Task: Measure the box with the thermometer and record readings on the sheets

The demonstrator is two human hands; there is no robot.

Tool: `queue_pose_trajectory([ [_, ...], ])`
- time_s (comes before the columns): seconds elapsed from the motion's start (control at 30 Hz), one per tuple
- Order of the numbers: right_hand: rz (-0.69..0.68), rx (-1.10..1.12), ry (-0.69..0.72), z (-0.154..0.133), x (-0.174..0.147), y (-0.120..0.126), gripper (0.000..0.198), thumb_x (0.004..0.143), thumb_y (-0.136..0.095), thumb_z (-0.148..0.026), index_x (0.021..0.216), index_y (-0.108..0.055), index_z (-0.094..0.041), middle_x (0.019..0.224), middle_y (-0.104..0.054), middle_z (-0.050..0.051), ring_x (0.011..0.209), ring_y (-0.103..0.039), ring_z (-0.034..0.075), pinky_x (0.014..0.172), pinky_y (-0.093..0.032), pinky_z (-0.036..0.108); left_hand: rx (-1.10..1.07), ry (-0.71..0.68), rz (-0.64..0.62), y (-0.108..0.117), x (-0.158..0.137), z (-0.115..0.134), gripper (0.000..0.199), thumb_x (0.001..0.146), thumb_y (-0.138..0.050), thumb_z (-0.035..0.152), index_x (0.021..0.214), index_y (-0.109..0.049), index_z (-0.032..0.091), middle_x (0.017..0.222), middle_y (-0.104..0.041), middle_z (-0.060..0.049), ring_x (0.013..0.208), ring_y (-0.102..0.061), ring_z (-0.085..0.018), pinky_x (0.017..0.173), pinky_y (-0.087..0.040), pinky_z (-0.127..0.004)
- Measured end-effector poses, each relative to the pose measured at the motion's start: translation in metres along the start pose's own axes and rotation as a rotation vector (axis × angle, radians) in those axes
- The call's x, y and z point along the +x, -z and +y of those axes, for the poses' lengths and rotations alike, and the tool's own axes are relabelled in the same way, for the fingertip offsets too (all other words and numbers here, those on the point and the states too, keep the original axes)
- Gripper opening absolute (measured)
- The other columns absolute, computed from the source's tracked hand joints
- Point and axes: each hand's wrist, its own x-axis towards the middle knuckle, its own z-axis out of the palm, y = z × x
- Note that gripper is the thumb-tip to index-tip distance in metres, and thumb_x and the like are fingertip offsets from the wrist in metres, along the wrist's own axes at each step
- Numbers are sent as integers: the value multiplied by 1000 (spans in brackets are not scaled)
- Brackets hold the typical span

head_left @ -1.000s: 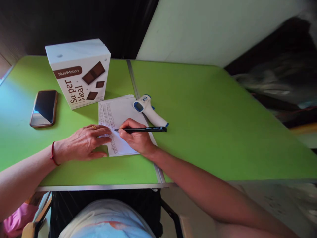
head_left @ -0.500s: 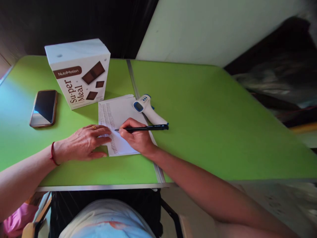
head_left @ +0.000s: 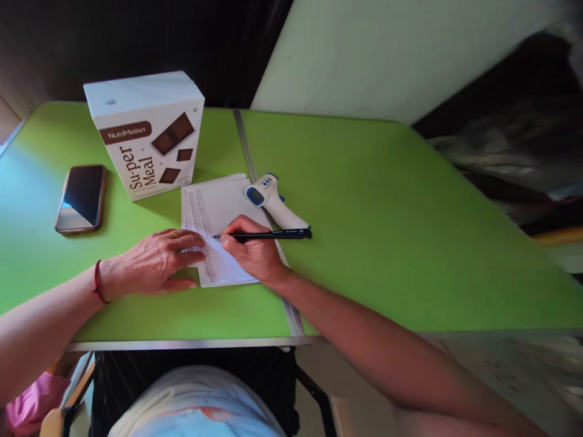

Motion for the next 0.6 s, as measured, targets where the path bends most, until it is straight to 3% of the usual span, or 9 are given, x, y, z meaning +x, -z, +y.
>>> queue_pose_trajectory([
  [0.3, -12, -9, 14, 2, 0, -1, 28, 88, -69, -44, 72, -54, -26, 61, -58, -4, 55, -48, 15, 57, -45, 28, -19, 12, -16, 0, 1, 0, 32, 104, -67, 41, 121, -72, 14, 131, -73, -19, 127, -69, -33, 110, -57, -46],
  [0.6, -11, 2, 10, 1, -1, 0, 22, 86, -69, -36, 72, -55, -26, 61, -59, -3, 56, -50, 15, 57, -45, 28, -5, -15, 17, 0, 0, 0, 33, 105, -65, 41, 119, -72, 11, 129, -74, -19, 123, -71, -34, 107, -58, -46],
])
